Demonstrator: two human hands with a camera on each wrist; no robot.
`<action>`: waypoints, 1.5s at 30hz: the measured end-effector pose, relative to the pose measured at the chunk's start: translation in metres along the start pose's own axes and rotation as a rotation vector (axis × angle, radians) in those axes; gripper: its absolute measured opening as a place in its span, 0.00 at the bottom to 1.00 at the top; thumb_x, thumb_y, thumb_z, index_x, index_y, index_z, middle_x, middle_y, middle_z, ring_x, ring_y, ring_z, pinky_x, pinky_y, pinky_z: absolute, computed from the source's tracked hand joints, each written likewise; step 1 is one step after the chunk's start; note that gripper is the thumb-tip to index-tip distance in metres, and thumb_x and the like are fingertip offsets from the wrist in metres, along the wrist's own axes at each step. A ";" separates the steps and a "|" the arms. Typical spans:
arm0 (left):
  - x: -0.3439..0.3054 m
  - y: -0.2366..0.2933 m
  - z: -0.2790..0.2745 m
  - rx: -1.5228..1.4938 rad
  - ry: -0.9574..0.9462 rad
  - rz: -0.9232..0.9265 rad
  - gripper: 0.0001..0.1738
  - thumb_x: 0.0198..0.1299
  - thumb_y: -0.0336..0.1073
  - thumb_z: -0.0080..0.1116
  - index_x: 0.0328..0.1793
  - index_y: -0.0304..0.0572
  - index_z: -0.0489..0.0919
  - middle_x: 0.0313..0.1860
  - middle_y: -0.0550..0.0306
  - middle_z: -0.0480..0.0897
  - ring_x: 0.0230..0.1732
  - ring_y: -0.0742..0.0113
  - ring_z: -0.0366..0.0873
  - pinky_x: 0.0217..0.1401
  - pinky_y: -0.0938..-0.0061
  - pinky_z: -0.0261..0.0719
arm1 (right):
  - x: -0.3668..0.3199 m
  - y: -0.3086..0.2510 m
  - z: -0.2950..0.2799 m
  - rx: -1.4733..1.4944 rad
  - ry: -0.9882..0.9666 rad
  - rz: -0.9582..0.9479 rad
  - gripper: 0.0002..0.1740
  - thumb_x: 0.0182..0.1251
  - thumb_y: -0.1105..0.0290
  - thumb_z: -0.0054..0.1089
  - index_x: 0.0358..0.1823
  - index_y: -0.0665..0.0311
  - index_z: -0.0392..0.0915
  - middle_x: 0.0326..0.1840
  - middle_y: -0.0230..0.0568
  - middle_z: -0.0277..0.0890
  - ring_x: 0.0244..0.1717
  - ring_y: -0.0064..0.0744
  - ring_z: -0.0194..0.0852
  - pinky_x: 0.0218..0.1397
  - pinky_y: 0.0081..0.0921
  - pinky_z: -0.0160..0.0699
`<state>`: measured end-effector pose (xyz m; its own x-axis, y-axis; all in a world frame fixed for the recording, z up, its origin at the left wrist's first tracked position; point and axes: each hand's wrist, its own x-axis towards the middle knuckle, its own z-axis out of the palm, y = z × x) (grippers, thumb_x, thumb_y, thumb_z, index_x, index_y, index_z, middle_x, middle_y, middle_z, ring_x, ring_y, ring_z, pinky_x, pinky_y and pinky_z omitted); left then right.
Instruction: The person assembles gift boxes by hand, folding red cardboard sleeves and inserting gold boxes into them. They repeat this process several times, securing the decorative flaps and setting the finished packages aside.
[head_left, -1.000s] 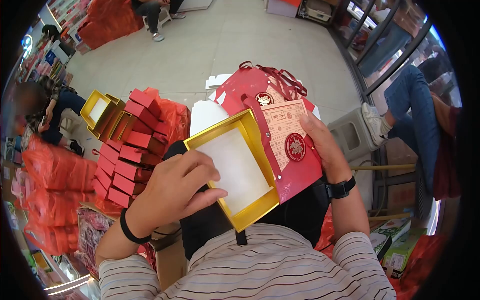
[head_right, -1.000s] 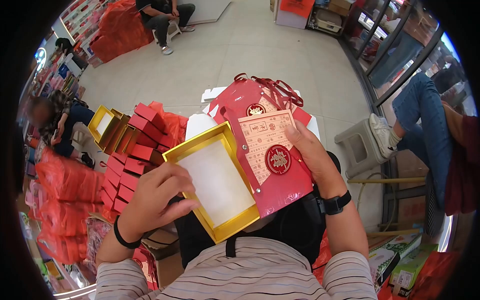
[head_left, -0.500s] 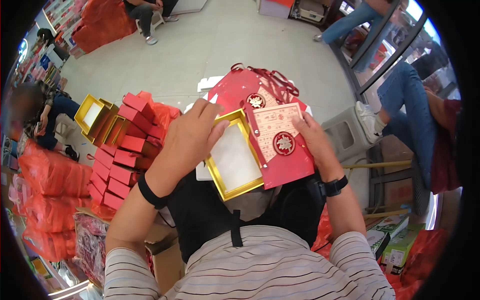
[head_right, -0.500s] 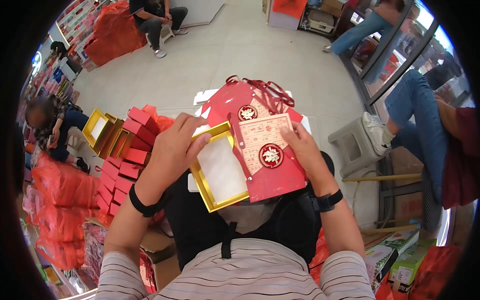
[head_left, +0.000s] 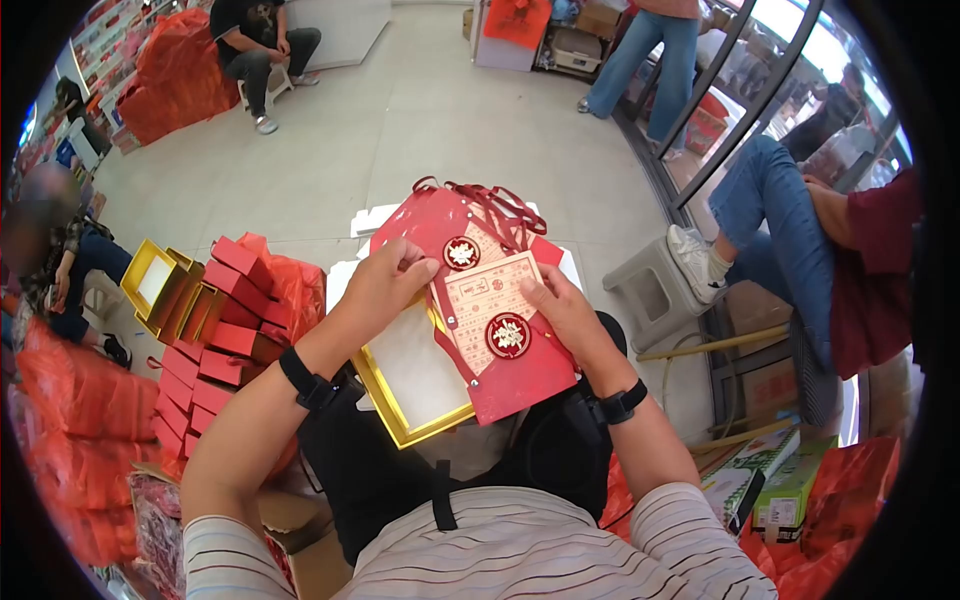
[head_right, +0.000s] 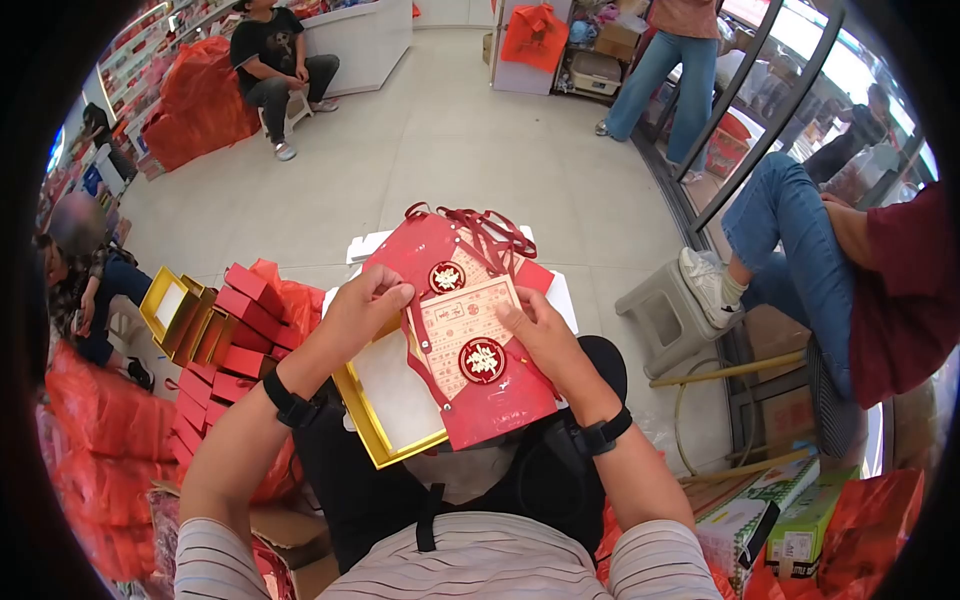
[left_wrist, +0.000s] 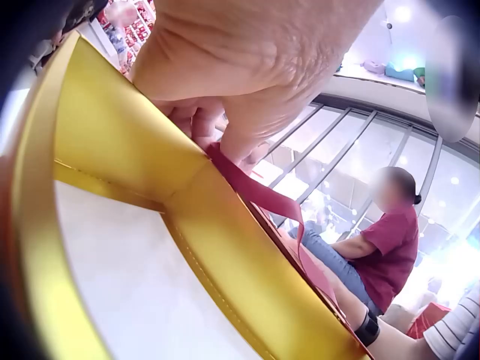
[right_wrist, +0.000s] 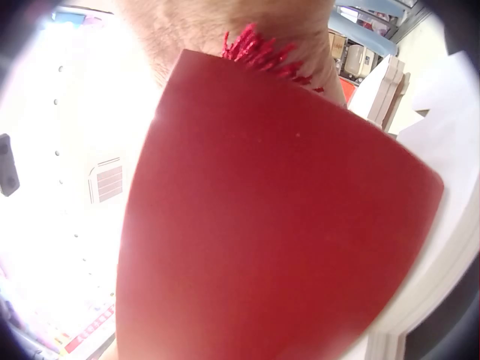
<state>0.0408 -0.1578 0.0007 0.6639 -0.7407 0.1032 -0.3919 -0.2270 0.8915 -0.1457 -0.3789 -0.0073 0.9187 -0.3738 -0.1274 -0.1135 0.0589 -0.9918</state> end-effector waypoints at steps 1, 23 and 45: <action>0.000 0.000 -0.001 0.025 0.003 -0.024 0.24 0.76 0.52 0.60 0.53 0.32 0.82 0.41 0.52 0.86 0.46 0.69 0.82 0.52 0.68 0.79 | 0.001 0.001 -0.001 -0.025 0.012 0.003 0.34 0.81 0.52 0.61 0.73 0.72 0.67 0.65 0.49 0.77 0.66 0.31 0.75 0.71 0.29 0.74; -0.097 -0.006 -0.044 0.356 0.203 -0.128 0.23 0.76 0.43 0.60 0.67 0.34 0.77 0.57 0.50 0.78 0.56 0.61 0.78 0.61 0.69 0.76 | 0.001 -0.002 0.005 0.059 0.018 0.079 0.36 0.80 0.51 0.62 0.74 0.73 0.67 0.62 0.47 0.78 0.61 0.29 0.79 0.66 0.27 0.78; -0.117 0.012 -0.034 0.316 0.162 0.125 0.13 0.75 0.26 0.52 0.58 0.28 0.82 0.43 0.48 0.80 0.42 0.56 0.83 0.47 0.68 0.80 | -0.007 -0.010 0.007 0.128 0.020 0.103 0.28 0.84 0.52 0.56 0.69 0.69 0.73 0.61 0.41 0.81 0.61 0.24 0.80 0.65 0.23 0.78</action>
<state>-0.0198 -0.0525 0.0143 0.6809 -0.6708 0.2938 -0.6365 -0.3437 0.6904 -0.1478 -0.3702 0.0036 0.8969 -0.3781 -0.2296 -0.1562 0.2148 -0.9641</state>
